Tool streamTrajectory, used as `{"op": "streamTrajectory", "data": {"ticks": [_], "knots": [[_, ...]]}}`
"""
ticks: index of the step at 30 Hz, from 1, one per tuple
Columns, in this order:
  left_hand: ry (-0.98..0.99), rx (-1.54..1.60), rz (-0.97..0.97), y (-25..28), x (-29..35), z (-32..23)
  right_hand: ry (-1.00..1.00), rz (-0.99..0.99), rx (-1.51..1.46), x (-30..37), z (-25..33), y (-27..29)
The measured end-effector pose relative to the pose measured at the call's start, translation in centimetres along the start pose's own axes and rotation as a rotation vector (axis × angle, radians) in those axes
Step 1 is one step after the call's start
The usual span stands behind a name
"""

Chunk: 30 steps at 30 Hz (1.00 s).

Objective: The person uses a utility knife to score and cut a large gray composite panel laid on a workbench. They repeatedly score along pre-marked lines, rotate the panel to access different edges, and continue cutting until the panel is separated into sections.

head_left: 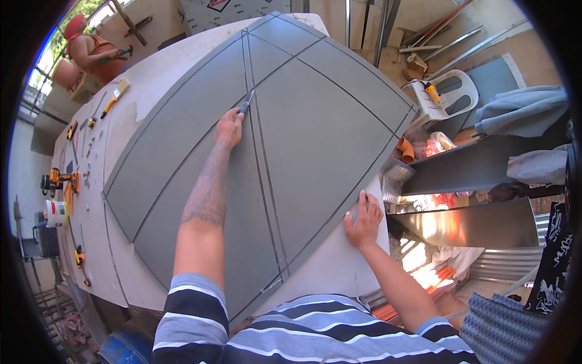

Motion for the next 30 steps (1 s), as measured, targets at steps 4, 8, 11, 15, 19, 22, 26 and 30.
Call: {"op": "streamTrajectory", "data": {"ticks": [4,8,11,15,19,22,26,30], "knots": [[-0.026,-0.002,0.028,-0.1,0.5,-1.0,-0.025,0.012,0.022,0.1,-0.5,-0.1],[-0.02,-0.044,0.042,0.4,1.4,-1.3,-0.046,0.028,0.014,0.0,-0.8,-0.2],[0.001,-0.037,0.074,0.4,2.2,-0.4,-0.015,0.003,0.007,0.0,-0.4,-0.2],[-0.008,-0.052,0.121,0.6,3.4,-0.4,-0.018,-0.002,0.04,0.0,-0.5,-0.3],[-0.056,-0.006,0.094,0.5,5.7,-0.1,-0.018,0.011,0.013,0.7,-0.6,-0.1],[-0.06,0.041,0.119,1.5,5.6,-0.9,-0.037,0.022,0.017,-0.5,-0.3,-0.4],[-0.033,-0.008,0.104,0.6,6.3,-0.7,-0.034,0.032,0.042,0.0,-0.5,-0.5],[-0.02,-0.031,0.11,0.6,7.2,0.6,-0.062,0.062,0.01,0.0,-0.3,-0.6]]}}
Point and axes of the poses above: each hand's wrist, its own x-axis away from the middle knuckle, its own y-axis out of the back of the hand, z = x × y, the point moved 10 cm from there along -x, towards the middle knuckle, and after that the axes turned 11 degrees about -x, right-handed, at the moved point
